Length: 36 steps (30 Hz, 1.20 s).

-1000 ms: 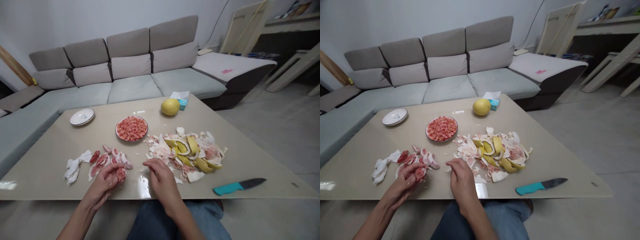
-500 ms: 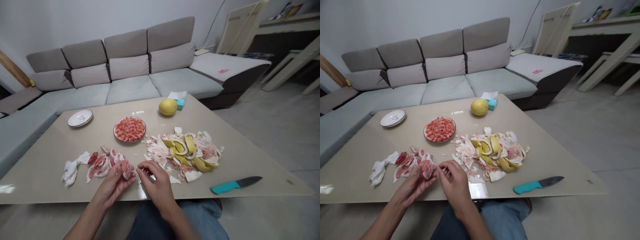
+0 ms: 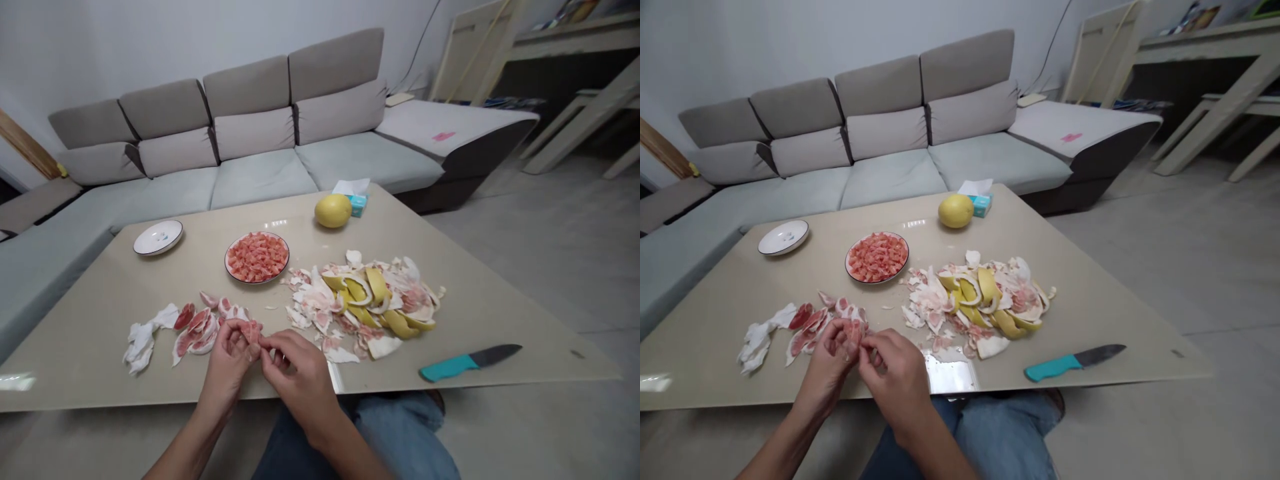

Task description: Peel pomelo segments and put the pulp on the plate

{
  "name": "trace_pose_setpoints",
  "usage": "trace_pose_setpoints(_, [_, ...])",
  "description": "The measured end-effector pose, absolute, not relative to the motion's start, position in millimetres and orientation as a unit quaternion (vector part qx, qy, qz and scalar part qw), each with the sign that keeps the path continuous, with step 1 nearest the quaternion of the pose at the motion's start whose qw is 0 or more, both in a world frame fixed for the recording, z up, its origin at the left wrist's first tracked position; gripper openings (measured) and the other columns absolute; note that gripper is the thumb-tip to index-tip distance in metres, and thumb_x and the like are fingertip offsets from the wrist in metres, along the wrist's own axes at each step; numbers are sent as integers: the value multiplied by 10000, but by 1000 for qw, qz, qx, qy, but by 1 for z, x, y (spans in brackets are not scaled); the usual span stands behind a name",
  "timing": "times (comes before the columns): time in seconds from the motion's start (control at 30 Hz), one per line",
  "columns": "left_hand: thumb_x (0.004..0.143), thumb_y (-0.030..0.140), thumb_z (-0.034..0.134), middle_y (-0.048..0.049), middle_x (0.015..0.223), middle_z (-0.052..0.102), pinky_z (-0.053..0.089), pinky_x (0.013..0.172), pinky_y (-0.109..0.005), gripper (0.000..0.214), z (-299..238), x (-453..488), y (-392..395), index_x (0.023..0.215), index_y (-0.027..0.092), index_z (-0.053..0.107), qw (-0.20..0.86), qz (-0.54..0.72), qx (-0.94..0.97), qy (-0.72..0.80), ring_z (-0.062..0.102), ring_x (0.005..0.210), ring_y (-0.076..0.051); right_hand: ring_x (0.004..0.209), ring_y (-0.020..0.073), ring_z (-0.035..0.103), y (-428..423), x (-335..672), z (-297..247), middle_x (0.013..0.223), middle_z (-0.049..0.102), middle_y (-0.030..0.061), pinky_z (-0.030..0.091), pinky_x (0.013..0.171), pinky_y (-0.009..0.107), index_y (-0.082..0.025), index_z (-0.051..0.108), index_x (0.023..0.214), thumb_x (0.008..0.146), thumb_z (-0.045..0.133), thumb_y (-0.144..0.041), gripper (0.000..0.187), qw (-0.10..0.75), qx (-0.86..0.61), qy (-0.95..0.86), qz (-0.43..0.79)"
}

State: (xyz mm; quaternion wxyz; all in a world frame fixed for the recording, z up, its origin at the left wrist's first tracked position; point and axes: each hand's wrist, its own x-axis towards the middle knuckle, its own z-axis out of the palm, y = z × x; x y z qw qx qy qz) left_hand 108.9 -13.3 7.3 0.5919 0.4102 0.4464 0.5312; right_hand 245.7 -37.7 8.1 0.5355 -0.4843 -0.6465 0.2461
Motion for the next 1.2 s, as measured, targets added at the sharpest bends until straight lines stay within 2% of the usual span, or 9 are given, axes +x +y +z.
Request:
trace_pose_setpoints(0.07, [612,451,846,-28,927,695,536,793,-299,472,4,106,-15,906,225,553,566,531,434,457,680,907,-206,611,136,581,-38,246,7,774,684,39,490,590,242,-208,712,893,828,570,-138,172,532,-489,-649,236])
trace_pose_setpoints(0.13, [697,463,786,-37,968,691,541,786,-297,412,4,105,-18,952,227,565,558,523,443,467,678,907,-200,597,134,575,-38,247,8,745,674,33,475,576,239,-205,711,862,823,567,-137,164,532,-492,-648,236])
trace_pose_setpoints(0.23, [762,395,755,-3,901,674,536,762,-250,331,7,104,-24,982,231,570,571,520,426,471,671,861,-160,568,122,555,-38,246,10,693,638,15,444,545,226,-196,692,777,797,564,-115,152,536,-495,-632,260])
trace_pose_setpoints(0.37, [738,297,797,20,879,656,535,756,-214,337,13,105,-27,975,228,569,633,516,358,453,660,814,-119,554,113,537,-38,247,16,656,603,-3,414,496,204,-193,665,700,755,552,-90,162,541,-493,-599,324])
trace_pose_setpoints(0.53, [741,267,804,28,886,676,546,783,-206,364,13,103,-25,1020,239,572,689,514,301,413,664,773,-87,569,113,558,-37,251,21,672,632,7,430,502,195,-178,678,697,761,555,-103,159,548,-486,-569,374])
trace_pose_setpoints(0.73, [701,236,833,16,909,694,540,735,-167,393,13,103,-26,1008,237,588,663,546,291,422,673,825,-105,545,108,547,-36,249,20,701,670,27,420,489,199,-175,754,794,781,620,-169,135,536,-478,-565,406])
trace_pose_setpoints(0.87, [706,212,829,6,853,682,536,750,-184,328,16,106,-27,947,203,607,643,563,311,417,657,786,-101,527,106,529,-36,248,20,666,655,28,406,487,201,-152,757,761,767,625,-158,132,524,-497,-559,408])
trace_pose_setpoints(1.0, [662,173,854,12,801,672,523,700,-166,321,19,109,-27,873,178,613,629,573,324,413,635,707,-83,518,106,520,-36,249,22,653,654,25,392,479,200,-146,743,731,759,609,-148,137,509,-507,-547,430])
trace_pose_setpoints(1.2, [668,171,855,8,790,689,561,685,-186,342,18,108,-28,915,176,620,686,549,263,398,654,685,-83,509,104,499,-38,247,21,612,600,0,386,475,194,-154,682,676,738,559,-101,148,509,-515,-565,395])
